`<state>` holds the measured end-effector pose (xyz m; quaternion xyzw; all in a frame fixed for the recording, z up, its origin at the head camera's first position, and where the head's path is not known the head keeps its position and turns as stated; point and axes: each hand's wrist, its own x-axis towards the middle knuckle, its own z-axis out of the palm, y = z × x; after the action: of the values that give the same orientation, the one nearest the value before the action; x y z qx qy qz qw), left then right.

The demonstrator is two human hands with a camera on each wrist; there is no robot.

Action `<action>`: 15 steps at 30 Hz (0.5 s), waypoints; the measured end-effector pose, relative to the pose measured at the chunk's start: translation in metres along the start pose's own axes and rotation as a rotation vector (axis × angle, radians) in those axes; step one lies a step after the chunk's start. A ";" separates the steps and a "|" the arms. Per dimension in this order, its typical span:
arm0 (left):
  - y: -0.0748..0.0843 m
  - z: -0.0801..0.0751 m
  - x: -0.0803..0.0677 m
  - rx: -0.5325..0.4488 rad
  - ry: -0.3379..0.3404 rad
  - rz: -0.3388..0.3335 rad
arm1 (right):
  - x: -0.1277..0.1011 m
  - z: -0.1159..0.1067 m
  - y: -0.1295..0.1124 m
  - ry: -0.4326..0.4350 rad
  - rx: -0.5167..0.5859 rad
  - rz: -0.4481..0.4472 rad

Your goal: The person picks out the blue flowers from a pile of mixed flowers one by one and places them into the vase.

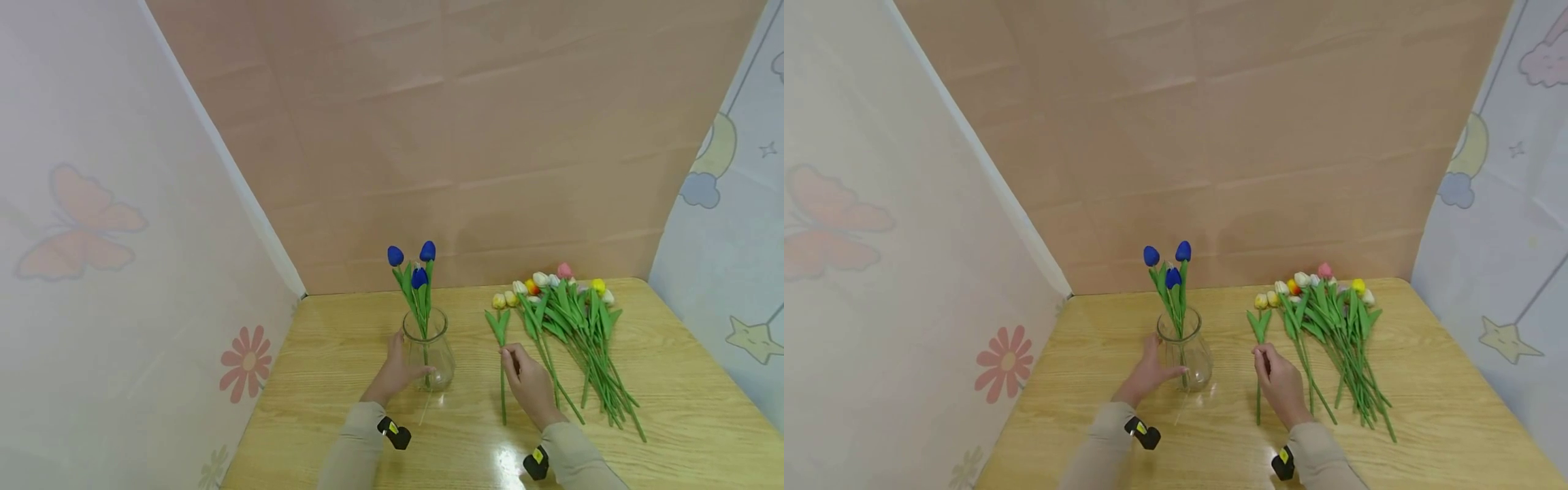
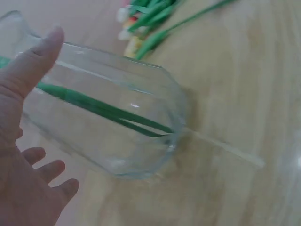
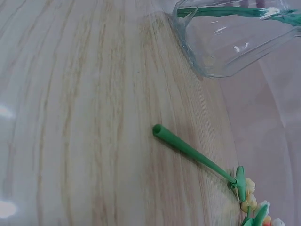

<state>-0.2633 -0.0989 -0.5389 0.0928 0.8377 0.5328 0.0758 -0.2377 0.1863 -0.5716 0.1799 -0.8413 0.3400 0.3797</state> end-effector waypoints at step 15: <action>-0.004 0.039 0.020 0.049 0.043 0.049 | -0.007 0.002 0.004 -0.008 -0.024 0.018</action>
<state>-0.2739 -0.0614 -0.5595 0.1034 0.8495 0.5157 0.0424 -0.2364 0.1882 -0.5790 0.1691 -0.8485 0.3326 0.3753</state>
